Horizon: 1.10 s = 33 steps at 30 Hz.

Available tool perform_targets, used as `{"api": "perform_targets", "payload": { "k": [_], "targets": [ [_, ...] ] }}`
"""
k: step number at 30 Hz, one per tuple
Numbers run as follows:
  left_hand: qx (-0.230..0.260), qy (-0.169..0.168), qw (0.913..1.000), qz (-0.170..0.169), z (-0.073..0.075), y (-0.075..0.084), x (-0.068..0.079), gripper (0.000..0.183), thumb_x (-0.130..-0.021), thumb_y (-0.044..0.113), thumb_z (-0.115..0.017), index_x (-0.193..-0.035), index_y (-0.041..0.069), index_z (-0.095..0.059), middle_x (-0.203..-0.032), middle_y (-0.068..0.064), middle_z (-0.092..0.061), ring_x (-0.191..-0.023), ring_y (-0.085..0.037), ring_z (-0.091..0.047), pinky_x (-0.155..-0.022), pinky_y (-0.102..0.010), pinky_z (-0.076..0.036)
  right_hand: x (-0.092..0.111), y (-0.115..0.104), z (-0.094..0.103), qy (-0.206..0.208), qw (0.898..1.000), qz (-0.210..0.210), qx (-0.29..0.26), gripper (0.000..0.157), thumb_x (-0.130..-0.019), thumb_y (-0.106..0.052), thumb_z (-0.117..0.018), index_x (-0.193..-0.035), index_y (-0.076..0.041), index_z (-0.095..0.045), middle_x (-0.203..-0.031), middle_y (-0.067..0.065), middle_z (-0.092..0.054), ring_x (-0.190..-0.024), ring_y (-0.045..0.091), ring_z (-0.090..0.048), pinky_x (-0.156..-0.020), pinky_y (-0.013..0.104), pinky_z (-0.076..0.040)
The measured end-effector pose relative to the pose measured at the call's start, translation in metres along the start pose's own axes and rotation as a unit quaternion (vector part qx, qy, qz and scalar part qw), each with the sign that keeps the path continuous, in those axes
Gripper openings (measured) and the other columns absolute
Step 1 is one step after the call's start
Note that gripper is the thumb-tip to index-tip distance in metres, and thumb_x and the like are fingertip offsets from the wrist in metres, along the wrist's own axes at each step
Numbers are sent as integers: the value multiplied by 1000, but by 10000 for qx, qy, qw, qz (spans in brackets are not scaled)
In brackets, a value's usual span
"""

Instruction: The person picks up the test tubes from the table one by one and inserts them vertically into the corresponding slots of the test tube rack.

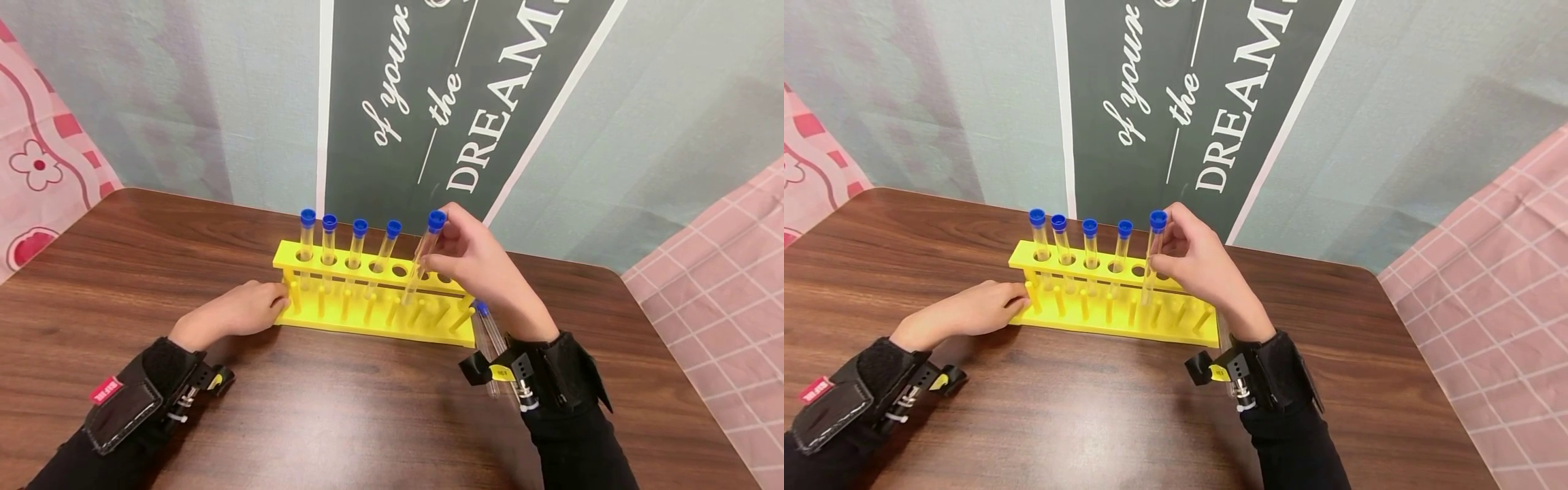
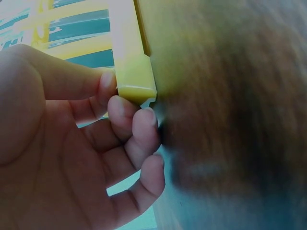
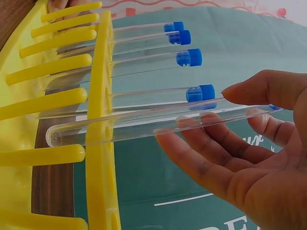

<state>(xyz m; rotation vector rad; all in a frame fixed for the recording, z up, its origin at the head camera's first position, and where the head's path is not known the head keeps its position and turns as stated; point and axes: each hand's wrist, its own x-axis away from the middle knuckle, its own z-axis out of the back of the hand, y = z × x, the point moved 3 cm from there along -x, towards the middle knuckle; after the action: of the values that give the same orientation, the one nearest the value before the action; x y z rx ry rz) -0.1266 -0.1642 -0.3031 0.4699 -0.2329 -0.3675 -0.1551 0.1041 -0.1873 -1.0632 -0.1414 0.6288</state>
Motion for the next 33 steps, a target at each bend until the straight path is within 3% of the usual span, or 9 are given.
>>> {"api": "perform_targets", "payload": {
  "k": [7,16,25,33],
  "targets": [
    [5,-4,10000,4,0,1,0,20,-94,10,-44,-74,7,-47,-61,-2,-36,-52,-15,-34,-51,-27,-30,-2,-5,3,64,9999,89,-48,25,-81,11,-57,-97,0,-42,-83,18,-59,-79,32,-61,-72,34,-51],
    [41,-30,10000,18,0,0,0,19,-94,9,-44,-76,7,-47,-60,-3,-37,-51,-15,-35,-50,-27,-30,-6,-12,8,-16,9994,325,99,23,-79,12,-57,-93,1,-42,-81,20,-59,-72,28,-61,-59,33,-48],
    [78,-25,10000,23,0,-1,0,19,-94,10,-44,-76,7,-47,-60,-3,-37,-51,-15,-34,-50,-27,-30,-9,-20,13,72,9999,85,-21,22,-81,10,-57,-94,1,-42,-85,18,-59,-80,31,-61,-72,34,-50],
    [102,-18,9999,30,0,0,1,19,-94,10,-45,-75,7,-47,-60,-3,-36,-50,-14,-33,-50,-27,-29,-13,-29,18,123,9998,111,-109,23,-82,10,-58,-95,0,-41,-84,21,-58,-80,34,-60,-72,36,-51]
  ]
}}
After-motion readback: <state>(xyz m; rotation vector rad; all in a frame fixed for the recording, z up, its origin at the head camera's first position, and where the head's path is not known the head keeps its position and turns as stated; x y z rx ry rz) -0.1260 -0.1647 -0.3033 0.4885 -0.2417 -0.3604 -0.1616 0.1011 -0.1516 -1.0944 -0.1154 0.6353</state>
